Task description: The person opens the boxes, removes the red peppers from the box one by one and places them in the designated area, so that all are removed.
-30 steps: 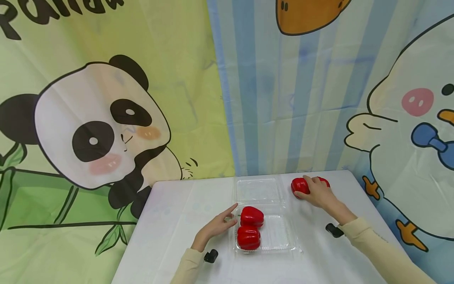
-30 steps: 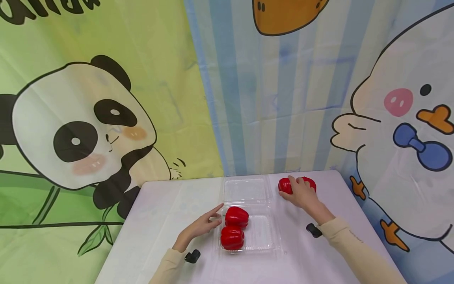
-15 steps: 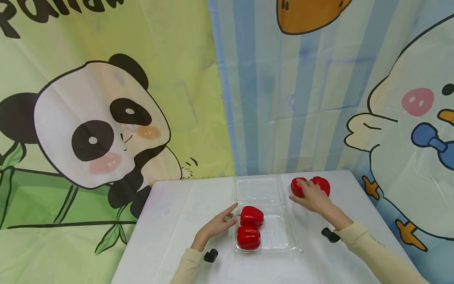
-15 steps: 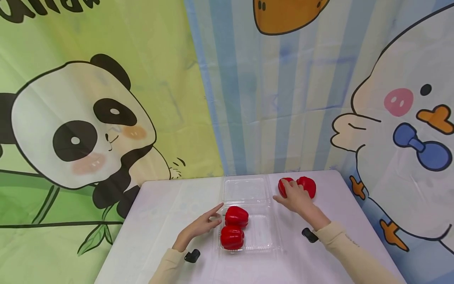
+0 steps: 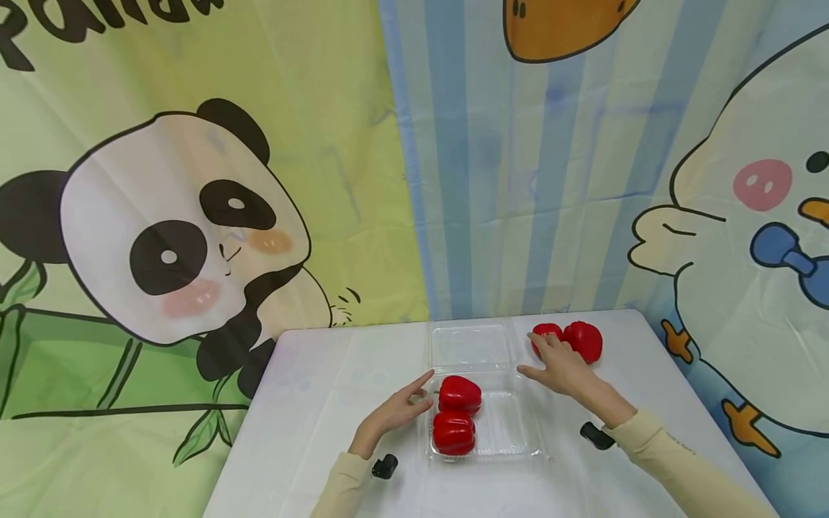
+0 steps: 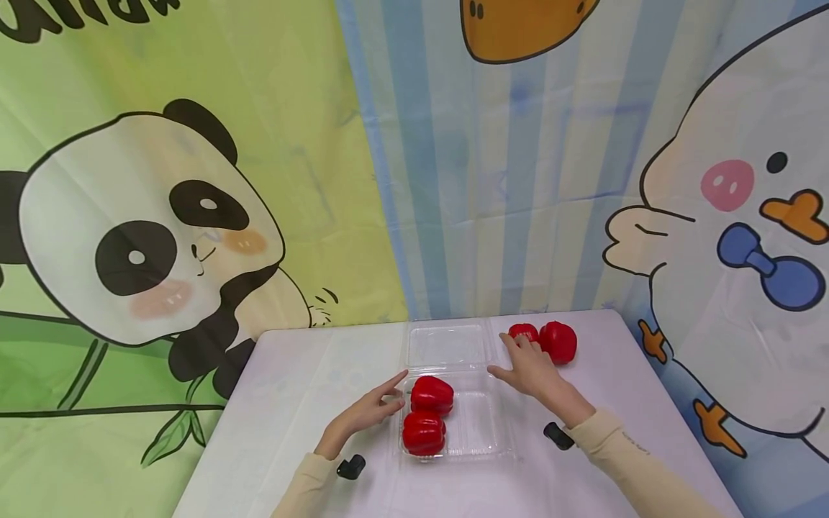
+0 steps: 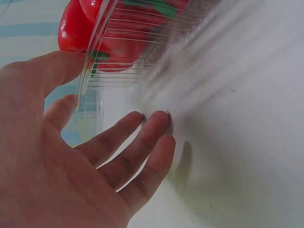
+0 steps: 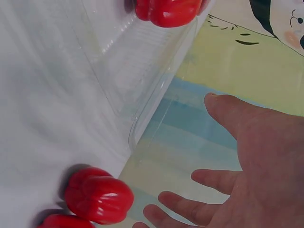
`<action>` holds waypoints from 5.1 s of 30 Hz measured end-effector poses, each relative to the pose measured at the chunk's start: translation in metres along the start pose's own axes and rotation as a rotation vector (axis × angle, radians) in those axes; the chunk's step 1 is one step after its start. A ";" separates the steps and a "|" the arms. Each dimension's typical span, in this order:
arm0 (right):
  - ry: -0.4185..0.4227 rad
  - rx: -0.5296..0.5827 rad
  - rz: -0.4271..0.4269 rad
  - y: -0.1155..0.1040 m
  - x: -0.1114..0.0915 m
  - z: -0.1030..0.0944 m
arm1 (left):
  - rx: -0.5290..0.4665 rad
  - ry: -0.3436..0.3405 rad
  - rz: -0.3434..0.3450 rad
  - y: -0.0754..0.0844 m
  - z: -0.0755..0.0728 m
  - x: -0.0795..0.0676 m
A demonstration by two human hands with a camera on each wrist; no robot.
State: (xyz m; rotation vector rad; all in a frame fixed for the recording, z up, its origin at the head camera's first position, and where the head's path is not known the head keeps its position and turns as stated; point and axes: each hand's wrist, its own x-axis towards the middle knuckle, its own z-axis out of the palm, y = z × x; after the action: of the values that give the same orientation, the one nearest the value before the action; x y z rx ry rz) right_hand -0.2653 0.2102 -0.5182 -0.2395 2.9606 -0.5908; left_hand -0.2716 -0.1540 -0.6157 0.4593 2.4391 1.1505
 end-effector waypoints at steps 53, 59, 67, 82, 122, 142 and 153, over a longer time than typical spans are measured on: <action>-0.075 0.077 -0.201 -0.040 -0.004 0.045 | -0.001 -0.007 -0.005 0.000 0.000 0.001; -0.098 0.092 -0.236 -0.042 -0.001 0.048 | -0.002 -0.003 -0.009 -0.001 0.000 0.001; -0.156 0.122 -0.308 -0.044 0.002 0.054 | -0.007 -0.006 -0.003 -0.001 0.000 0.001; -0.230 0.054 -0.458 -0.055 0.010 0.060 | -0.008 -0.008 0.001 -0.001 -0.001 0.001; -0.193 -0.226 -0.663 -0.075 0.025 0.096 | 0.013 -0.005 0.016 -0.003 0.000 0.001; -0.146 -0.207 -0.605 -0.069 0.019 0.102 | 0.023 -0.003 0.006 -0.002 0.000 0.001; -0.101 -0.194 -0.632 -0.067 0.017 0.099 | 0.014 -0.010 0.007 -0.001 -0.001 0.000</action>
State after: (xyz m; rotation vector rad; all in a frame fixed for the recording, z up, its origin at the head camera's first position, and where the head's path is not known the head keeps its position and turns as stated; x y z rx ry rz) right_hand -0.2594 0.1091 -0.5843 -1.2066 2.8084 -0.3222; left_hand -0.2722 -0.1550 -0.6162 0.4772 2.4405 1.1329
